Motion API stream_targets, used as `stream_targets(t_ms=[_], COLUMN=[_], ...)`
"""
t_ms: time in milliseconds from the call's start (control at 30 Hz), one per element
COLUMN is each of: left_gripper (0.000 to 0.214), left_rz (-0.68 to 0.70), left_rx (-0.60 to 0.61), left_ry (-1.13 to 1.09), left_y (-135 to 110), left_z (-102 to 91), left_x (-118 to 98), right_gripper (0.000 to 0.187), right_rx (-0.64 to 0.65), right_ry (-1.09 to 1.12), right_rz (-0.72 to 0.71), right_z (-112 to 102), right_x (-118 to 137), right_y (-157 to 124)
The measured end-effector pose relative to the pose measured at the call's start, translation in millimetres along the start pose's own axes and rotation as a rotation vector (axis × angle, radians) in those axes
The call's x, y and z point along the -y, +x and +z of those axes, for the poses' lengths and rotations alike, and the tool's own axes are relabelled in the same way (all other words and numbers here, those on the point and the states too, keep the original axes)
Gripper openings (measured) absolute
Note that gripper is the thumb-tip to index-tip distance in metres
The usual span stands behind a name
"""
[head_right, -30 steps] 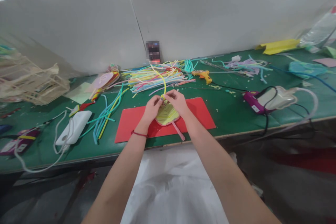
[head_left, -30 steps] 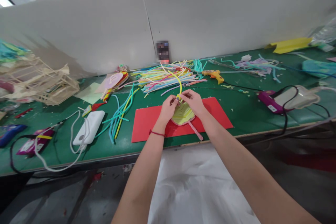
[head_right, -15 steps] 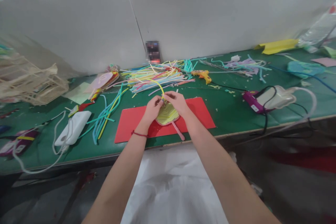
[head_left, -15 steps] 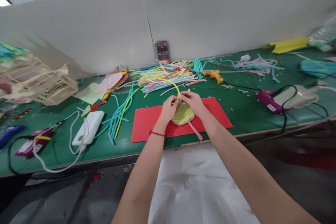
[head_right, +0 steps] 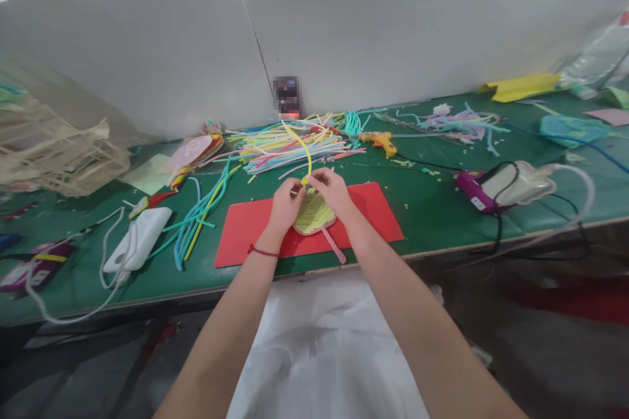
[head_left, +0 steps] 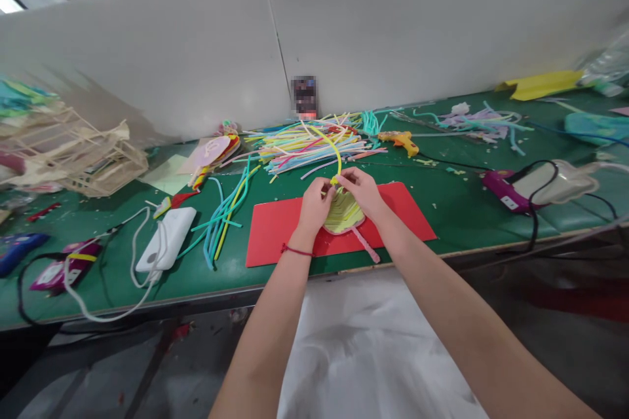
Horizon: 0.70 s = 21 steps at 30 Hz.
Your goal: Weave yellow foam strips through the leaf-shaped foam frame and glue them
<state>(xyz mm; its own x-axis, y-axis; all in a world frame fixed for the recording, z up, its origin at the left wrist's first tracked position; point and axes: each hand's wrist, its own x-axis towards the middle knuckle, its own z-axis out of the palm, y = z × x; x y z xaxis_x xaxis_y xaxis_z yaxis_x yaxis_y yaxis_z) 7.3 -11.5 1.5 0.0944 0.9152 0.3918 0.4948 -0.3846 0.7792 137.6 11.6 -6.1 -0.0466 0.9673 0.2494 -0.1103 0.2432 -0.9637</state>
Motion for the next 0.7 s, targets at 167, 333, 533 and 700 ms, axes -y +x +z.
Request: stream_targets(t_ms=[167,333,533,700], left_gripper=[0.008,0.009,0.012,0.014], left_rz=[-0.012,-0.004,-0.037,-0.073], left_rx=[-0.031,-0.051,-0.055,-0.054], left_ry=[0.037,0.007,-0.09,-0.116], left_y=[-0.6,0.8,2.2,2.1], left_z=[-2.9,-1.5,-1.3,-2.7], left_x=[-3.2,-1.3,-3.4,-6.4], right_gripper=[0.028,0.027,0.03,0.028], right_rx=[-0.002,0.003,-0.007,0.024], right_ry=[0.025,0.021,0.036,0.021], right_rz=[-0.008,-0.017,-0.024,-0.019], right_z=[0.1,-1.2,-1.3,-0.8], right_x=[2.1,0.1,-1.4,0.9], right_y=[-0.8,-0.4,0.8,-0.4])
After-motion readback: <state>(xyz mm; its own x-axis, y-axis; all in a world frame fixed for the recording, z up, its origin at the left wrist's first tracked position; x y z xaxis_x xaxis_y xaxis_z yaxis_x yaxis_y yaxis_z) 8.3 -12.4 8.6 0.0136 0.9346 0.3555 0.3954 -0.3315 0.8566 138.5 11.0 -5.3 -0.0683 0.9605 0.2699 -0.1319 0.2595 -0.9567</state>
